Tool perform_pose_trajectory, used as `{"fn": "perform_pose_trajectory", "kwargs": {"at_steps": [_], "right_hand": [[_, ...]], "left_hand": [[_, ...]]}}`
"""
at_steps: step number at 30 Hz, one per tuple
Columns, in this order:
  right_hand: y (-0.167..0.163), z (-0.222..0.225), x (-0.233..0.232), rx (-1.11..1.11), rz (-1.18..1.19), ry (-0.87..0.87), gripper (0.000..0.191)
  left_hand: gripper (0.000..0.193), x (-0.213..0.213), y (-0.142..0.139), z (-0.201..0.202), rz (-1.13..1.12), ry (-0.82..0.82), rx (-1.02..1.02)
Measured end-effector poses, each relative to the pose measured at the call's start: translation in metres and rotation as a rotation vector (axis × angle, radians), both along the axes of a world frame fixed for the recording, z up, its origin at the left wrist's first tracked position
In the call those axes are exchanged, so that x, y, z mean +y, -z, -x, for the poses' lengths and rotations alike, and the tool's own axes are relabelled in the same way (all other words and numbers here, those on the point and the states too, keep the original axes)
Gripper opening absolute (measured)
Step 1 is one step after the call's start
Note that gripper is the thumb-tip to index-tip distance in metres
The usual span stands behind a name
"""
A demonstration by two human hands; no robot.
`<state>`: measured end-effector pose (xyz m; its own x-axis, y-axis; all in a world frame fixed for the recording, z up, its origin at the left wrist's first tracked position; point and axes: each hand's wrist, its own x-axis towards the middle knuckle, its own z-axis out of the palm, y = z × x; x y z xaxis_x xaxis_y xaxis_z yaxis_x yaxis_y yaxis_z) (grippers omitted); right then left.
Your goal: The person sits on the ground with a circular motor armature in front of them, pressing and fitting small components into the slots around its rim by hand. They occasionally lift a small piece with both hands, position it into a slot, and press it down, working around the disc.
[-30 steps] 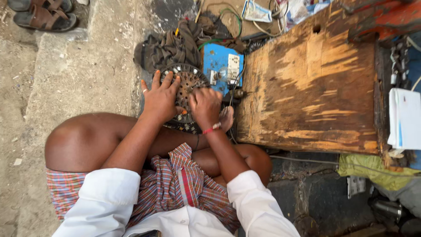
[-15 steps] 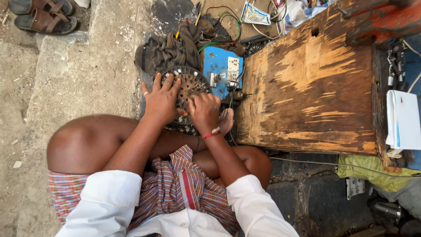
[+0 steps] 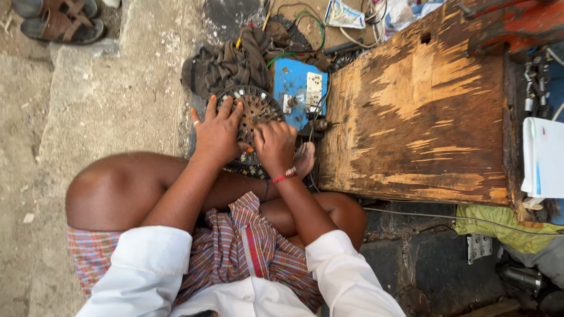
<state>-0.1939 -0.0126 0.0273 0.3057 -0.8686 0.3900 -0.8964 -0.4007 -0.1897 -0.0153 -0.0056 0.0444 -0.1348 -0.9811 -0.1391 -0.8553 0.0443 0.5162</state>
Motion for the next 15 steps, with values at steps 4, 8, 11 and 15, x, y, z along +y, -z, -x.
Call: {"fn": "perform_pose_trajectory", "kwargs": {"at_steps": [4, 8, 11, 15], "right_hand": [[-0.0006, 0.0019, 0.0015, 0.064, -0.004, 0.055, 0.011], [-0.0008, 0.0029, 0.0013, 0.076, 0.034, -0.031, 0.014], [-0.0008, 0.0021, -0.0001, 0.072, -0.026, -0.018, 0.014], [-0.0036, 0.0002, -0.0007, 0.059, -0.001, -0.001, 0.013]], "left_hand": [[0.111, 0.0001, 0.0006, -0.0001, 0.021, 0.005, 0.015], [0.108, 0.0007, 0.0011, -0.0009, 0.037, -0.003, 0.002], [0.109, 0.0007, 0.0011, -0.0005, 0.041, -0.006, 0.014], [0.108, 0.0005, 0.0013, -0.0007, 0.057, -0.002, 0.013]]}}
